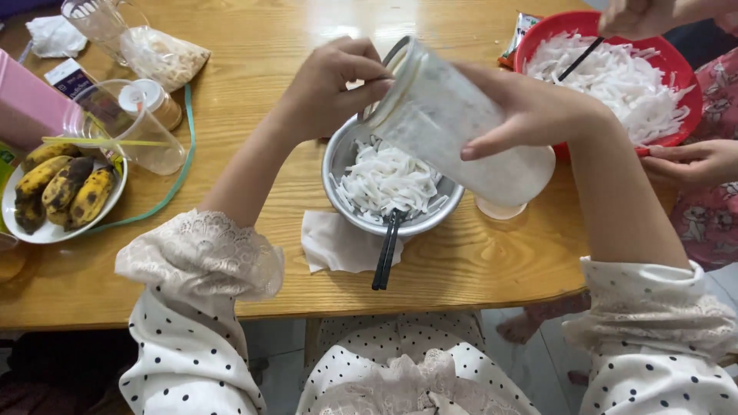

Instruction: Mixing shredded coconut with sugar in a bowl using chopsticks and pouring more sugar from a jar.

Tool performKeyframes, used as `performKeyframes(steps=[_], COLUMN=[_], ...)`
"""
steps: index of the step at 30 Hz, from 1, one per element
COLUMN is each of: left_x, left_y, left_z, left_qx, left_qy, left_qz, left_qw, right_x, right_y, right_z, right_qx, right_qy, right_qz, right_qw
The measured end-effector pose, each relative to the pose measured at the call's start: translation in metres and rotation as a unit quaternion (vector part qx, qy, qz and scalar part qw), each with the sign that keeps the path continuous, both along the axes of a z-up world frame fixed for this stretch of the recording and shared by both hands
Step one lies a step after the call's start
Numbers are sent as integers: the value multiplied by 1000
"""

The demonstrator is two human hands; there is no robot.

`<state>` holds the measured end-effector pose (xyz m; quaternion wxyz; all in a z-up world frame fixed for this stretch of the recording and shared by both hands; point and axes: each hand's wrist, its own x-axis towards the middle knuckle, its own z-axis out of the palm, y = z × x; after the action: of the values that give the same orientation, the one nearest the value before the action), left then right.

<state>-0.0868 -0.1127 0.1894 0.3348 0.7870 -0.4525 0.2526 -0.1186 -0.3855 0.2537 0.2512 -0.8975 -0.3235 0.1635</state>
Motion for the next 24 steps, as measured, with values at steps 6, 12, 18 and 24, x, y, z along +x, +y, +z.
performKeyframes(steps=[6, 12, 18, 24], left_x=[5, 4, -2, -19], left_y=[-5, -7, 6, 55], left_z=[-33, -44, -38, -38], left_qx=[-66, -100, -163, -184], left_qy=[384, 428, 437, 306], left_qz=[5, 99, 121, 235], left_qw=[921, 893, 876, 904], right_x=[10, 19, 19, 14], right_y=[23, 25, 12, -14], right_z=[-2, -21, -29, -31], right_qx=[-91, -94, -148, -166], right_qy=[121, 101, 90, 93], right_qz=[-45, -27, -51, -89], right_qw=[987, 990, 984, 978])
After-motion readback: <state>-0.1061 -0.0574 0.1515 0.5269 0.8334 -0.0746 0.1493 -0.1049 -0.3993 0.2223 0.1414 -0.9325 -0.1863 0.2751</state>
